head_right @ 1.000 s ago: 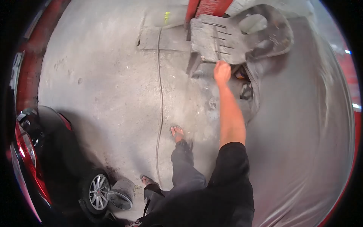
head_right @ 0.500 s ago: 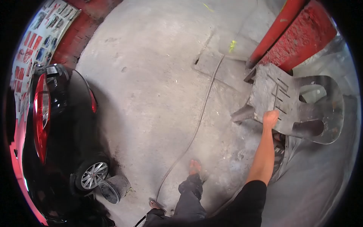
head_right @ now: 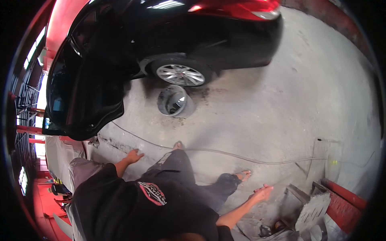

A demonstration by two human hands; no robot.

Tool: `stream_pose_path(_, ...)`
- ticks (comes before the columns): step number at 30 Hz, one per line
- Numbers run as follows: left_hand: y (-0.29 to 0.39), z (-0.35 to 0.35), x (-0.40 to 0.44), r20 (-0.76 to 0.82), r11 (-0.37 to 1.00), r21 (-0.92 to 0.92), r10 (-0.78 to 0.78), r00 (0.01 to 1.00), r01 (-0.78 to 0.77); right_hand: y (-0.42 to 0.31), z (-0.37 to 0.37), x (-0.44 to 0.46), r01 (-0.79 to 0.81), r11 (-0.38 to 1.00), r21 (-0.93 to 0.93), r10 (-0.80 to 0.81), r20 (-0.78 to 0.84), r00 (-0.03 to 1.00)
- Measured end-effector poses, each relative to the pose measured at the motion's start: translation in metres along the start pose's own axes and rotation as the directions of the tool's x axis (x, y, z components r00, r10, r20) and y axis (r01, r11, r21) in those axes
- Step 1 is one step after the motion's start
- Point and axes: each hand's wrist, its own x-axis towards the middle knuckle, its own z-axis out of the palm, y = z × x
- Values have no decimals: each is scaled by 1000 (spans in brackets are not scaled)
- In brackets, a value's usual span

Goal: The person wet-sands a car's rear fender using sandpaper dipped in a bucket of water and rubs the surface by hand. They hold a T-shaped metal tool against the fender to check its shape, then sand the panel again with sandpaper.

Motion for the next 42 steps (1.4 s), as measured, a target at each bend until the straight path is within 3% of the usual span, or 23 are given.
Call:
stream_pose_path(1, -24, -5, 25, -9, 995, 25, 101, 995, -101, 0, 35, -30, -3, 993, -119, 0, -22, 1000)
stream_pose_path(3, -55, -27, 63, 12, 967, 16, 253, 967, -253, 25, 103, -76, 26, 996, -80, -21, 57, 998)
stream_pose_path(5, -52, -88, 121, -45, 929, -46, 364, 930, -366, -47, 170, -195, 0, 992, 126, -17, 139, 990)
stream_pose_path(8, -43, -155, 172, -221, 844, 1, 523, 823, -536, -98, 223, -299, -47, 980, 194, -15, 309, 951)
stream_pose_path(11, -12, -221, 204, -202, 795, 98, 605, 770, -599, -99, 253, -350, 66, 937, 344, -186, 331, 925)
stream_pose_path(14, 3, -271, 244, -212, 736, 168, 677, 705, -656, -127, 319, -381, -55, 904, 425, -143, 420, 896)
stream_pose_path(16, 9, -298, 270, -245, 717, 193, 697, 674, -670, -104, 377, -363, 64, 948, 311, -200, 426, 883)
stream_pose_path(18, 1, -313, 295, -211, 684, 237, 730, 650, -690, -90, 436, -362, 276, 950, 145, -308, 300, 903)
stream_pose_path(22, -15, -318, 354, -138, 616, 333, 781, 609, -714, -103, 500, -419, 50, 958, 282, -151, 352, 924)
stream_pose_path(27, -9, -372, 440, 49, 323, 493, 917, 396, -808, -94, 549, -516, -144, 903, 405, 13, 308, 951)
stream_pose_path(30, 40, -427, 485, 114, 94, 684, 966, 233, -724, -86, 585, -555, -219, 869, 443, 78, 315, 946)
stream_pose_path(31, 57, -441, 491, 166, 67, 730, 948, 271, -680, -79, 594, -564, -221, 864, 453, 71, 325, 943)
stream_pose_path(34, 85, -462, 549, 207, -127, 850, 973, 101, -511, -66, 662, -563, -203, 798, 567, -15, 356, 934)
stream_pose_path(35, 94, -465, 561, 236, -174, 878, 968, 87, -446, -51, 689, -554, -142, 764, 630, -62, 290, 955)
stream_pose_path(36, 99, -464, 569, 299, -286, 948, 950, 92, -138, -48, 701, -557, -148, 729, 669, -63, 281, 958)
stream_pose_path(38, 104, -458, 584, 282, -286, 952, 958, -53, -113, -50, 724, -551, -114, 657, 745, -104, 239, 965)
stream_pose_path(42, 120, -436, 581, 240, -237, 971, 969, -62, 40, -42, 760, -537, -91, 468, 879, -136, 173, 976)
